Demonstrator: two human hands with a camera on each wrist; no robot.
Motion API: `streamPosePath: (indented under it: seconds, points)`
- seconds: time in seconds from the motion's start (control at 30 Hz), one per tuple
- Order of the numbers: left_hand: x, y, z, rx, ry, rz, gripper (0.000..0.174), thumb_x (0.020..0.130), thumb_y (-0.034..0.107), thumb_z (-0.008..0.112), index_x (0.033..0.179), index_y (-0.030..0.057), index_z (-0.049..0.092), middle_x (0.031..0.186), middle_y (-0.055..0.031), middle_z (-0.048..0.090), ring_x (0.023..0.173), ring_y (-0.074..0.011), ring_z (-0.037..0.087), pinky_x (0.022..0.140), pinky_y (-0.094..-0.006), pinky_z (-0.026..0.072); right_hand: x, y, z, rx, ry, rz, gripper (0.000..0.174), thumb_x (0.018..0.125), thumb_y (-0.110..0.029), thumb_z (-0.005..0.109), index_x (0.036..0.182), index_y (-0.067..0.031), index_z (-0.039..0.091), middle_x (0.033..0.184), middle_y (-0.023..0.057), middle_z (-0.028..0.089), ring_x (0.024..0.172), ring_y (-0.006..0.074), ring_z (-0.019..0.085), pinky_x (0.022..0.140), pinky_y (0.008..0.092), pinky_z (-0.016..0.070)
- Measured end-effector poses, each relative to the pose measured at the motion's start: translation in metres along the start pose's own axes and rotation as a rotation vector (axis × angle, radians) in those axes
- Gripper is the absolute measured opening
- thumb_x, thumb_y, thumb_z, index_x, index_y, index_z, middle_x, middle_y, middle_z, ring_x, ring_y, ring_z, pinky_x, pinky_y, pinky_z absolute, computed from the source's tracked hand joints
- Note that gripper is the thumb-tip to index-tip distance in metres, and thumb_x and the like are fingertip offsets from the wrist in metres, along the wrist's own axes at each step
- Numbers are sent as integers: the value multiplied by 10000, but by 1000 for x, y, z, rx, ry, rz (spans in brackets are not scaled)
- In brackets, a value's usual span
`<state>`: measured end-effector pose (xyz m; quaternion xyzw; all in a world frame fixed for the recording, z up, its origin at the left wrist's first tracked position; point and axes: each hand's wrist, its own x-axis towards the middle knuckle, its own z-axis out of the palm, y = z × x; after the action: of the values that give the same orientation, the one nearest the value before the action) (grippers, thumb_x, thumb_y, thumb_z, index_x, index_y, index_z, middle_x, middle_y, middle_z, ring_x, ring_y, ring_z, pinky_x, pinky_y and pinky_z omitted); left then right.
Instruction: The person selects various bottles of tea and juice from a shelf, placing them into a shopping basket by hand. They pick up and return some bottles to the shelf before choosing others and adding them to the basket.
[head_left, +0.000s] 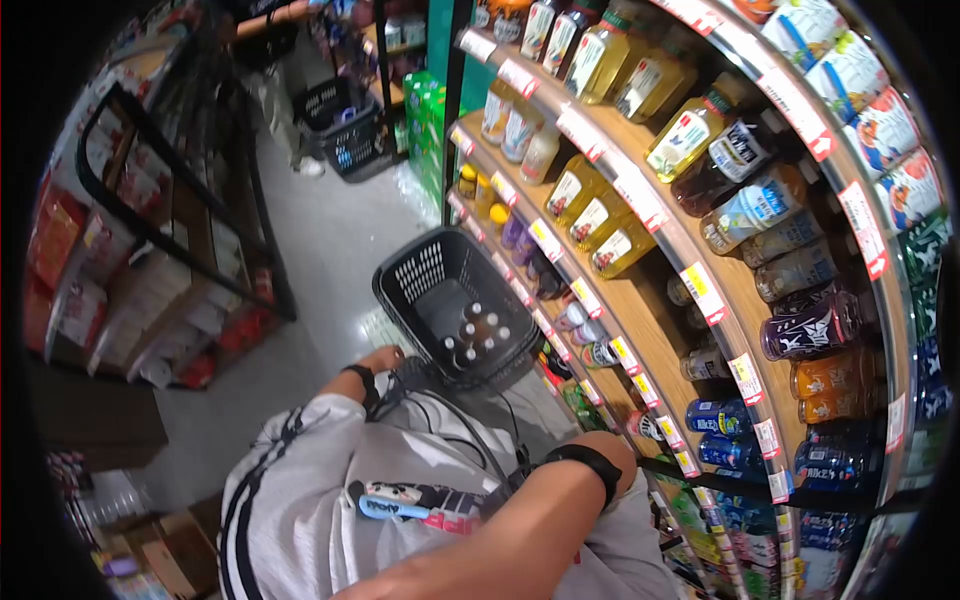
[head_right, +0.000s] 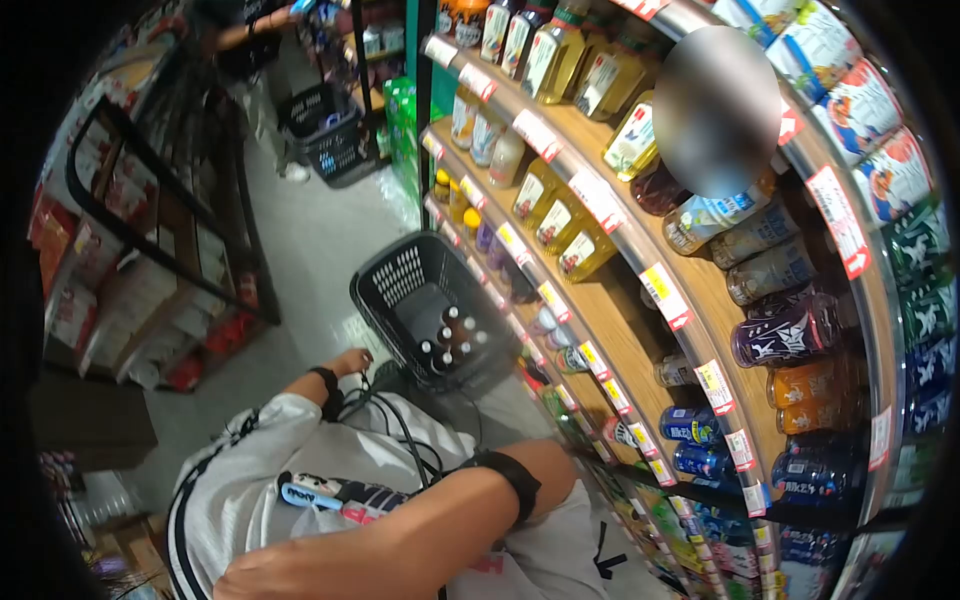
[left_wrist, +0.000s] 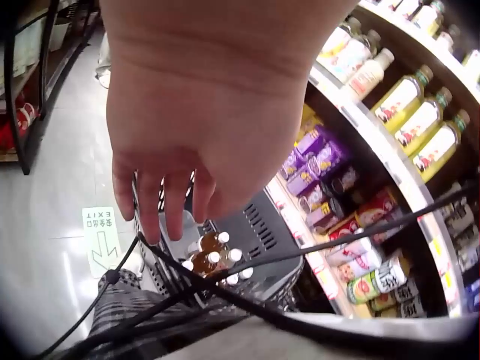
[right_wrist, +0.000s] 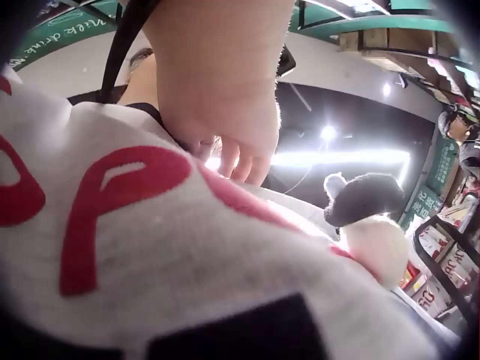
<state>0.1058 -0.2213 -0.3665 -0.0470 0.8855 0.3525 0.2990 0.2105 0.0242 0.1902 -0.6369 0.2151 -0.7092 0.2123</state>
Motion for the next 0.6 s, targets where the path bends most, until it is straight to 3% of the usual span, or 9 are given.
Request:
streamPosePath:
  seconds: [0.1, 0.17, 0.23, 0.27, 0.33, 0.4, 0.43, 0.53, 0.6]
  points:
    - [-33, 34, 1, 108, -21, -28, 344, 719, 245, 546, 969, 32, 650, 960, -191, 654, 930, -348, 614, 809, -396, 481, -30, 2, -24, -80, 25, 37, 241, 876, -203, 526, 1024, -18, 566, 980, 147, 579, 934, 298, 550, 779, 356, 446]
    - [-52, 66, 3, 290, -149, -96, 334, 747, 215, 533, 1011, 41, 640, 1024, -181, 640, 987, -337, 599, 853, -403, 466, -56, -4, -89, -53, -136, 286, 121, 829, -91, 564, 897, -15, 627, 1028, 131, 605, 1015, 312, 561, 843, 385, 451]
    - [-53, 72, 16, 475, -311, -62, 341, 763, 205, 530, 1047, 44, 627, 1057, -178, 631, 1007, -333, 593, 869, -411, 462, -118, 34, -146, -160, -64, 311, 207, 847, -104, 545, 1030, -24, 600, 1163, 160, 556, 1118, 328, 508, 928, 401, 410]
    - [-59, 82, 14, 458, -445, -21, 355, 781, 197, 527, 1094, 51, 605, 1086, -169, 621, 1028, -330, 585, 878, -412, 461, -152, 44, -161, -202, 148, 654, 293, 871, -132, 530, 1147, -35, 535, 1256, 158, 500, 1169, 304, 473, 989, 391, 363]
    - [-55, 66, 25, 486, -523, 118, 361, 779, 210, 540, 1101, 60, 602, 1085, -165, 622, 1033, -329, 582, 879, -412, 461, -242, 94, -170, -373, 652, 871, 339, 878, -90, 545, 1209, -36, 495, 1282, 127, 484, 1197, 224, 453, 1017, 364, 332]
    - [-48, 60, 28, 506, -643, 186, 373, 762, 242, 574, 1087, 62, 605, 1054, -167, 627, 1008, -332, 589, 848, -428, 470, -366, 145, -158, -323, 988, 1221, 343, 894, -173, 568, 1190, -12, 505, 1216, 128, 530, 1126, 233, 513, 970, 344, 395]
    - [-41, 59, 23, 464, -685, 163, 375, 757, 250, 582, 1079, 59, 606, 1046, -167, 627, 996, -335, 591, 835, -433, 472, -409, 154, -149, -435, 1021, 1452, 368, 878, -193, 586, 1178, 5, 506, 1190, 156, 546, 1094, 265, 541, 935, 355, 429]
    - [6, 9, 38, 306, -677, 149, 444, 726, 285, 614, 1082, 23, 583, 982, -186, 627, 926, -354, 598, 771, -447, 481, -492, 177, -123, -937, 541, 1933, 310, 835, -220, 602, 1071, -25, 557, 946, 154, 643, 893, 273, 618, 790, 337, 476]
    - [34, -15, 50, 215, -505, -33, 494, 731, 324, 628, 1114, 20, 564, 1015, -190, 623, 967, -340, 595, 796, -437, 484, -555, 200, -106, -696, 672, 2004, 293, 829, -221, 597, 1052, -34, 563, 905, 133, 646, 866, 241, 621, 754, 325, 479]
